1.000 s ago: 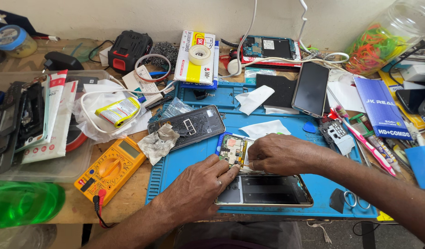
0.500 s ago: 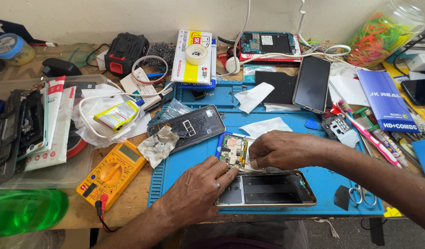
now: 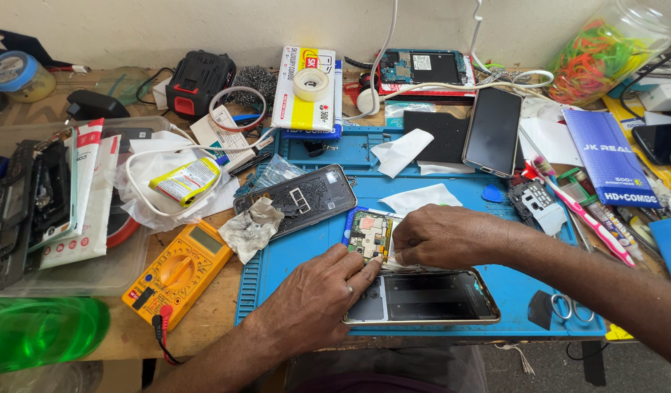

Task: The person applies adhesive to the edge of a smartphone back cover and then uses a screwdriver to remove screws from a disassembled phone. They manipulate the phone's internal components, including the battery and motherboard, on a cluttered workbench.

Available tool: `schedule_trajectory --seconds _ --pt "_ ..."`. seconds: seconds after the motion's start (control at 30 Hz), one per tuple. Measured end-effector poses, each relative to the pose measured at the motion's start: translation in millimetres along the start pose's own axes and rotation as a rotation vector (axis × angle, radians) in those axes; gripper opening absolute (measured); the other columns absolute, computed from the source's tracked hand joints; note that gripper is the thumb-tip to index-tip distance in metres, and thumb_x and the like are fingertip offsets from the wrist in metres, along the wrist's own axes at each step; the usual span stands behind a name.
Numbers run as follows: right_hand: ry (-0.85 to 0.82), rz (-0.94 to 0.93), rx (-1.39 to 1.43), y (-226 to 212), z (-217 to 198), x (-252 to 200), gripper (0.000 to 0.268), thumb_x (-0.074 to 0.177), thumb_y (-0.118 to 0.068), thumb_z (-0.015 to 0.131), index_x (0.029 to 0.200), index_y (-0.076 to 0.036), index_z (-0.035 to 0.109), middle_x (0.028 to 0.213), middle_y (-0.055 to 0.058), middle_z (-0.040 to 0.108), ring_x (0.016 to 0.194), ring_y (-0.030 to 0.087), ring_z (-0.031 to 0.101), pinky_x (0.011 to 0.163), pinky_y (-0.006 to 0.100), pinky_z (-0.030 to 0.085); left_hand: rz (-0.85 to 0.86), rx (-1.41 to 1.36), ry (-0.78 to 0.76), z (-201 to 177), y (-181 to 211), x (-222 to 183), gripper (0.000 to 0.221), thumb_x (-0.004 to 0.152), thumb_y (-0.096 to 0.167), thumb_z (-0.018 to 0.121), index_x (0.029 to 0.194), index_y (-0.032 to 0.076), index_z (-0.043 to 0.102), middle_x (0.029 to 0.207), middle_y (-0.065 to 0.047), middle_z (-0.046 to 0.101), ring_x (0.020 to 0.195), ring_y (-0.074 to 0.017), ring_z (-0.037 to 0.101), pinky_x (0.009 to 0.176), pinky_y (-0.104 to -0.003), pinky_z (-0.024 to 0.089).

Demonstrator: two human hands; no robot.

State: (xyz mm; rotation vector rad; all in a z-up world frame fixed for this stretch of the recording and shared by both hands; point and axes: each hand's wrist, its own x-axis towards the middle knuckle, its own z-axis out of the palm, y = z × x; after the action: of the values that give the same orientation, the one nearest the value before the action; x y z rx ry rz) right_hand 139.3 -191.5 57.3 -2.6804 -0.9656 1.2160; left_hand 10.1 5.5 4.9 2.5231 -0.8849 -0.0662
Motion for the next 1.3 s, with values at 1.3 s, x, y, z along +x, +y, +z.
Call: schedule_trajectory --seconds 1.3 --pt "0.278 -0.037 0.136 -10 12 9 0.013 0.082 -0.020 0.076 0.090 -0.010 0.078 0.075 0.007 0.078 0.067 0.019 0.076 0.066 0.036 0.060 0.012 0.011 0.029 -2 4 -6 0.087 0.053 0.011 0.087 0.133 -0.011 0.057 0.109 -0.015 0.060 0.100 -0.0290 0.056 0.090 -0.037 0.051"
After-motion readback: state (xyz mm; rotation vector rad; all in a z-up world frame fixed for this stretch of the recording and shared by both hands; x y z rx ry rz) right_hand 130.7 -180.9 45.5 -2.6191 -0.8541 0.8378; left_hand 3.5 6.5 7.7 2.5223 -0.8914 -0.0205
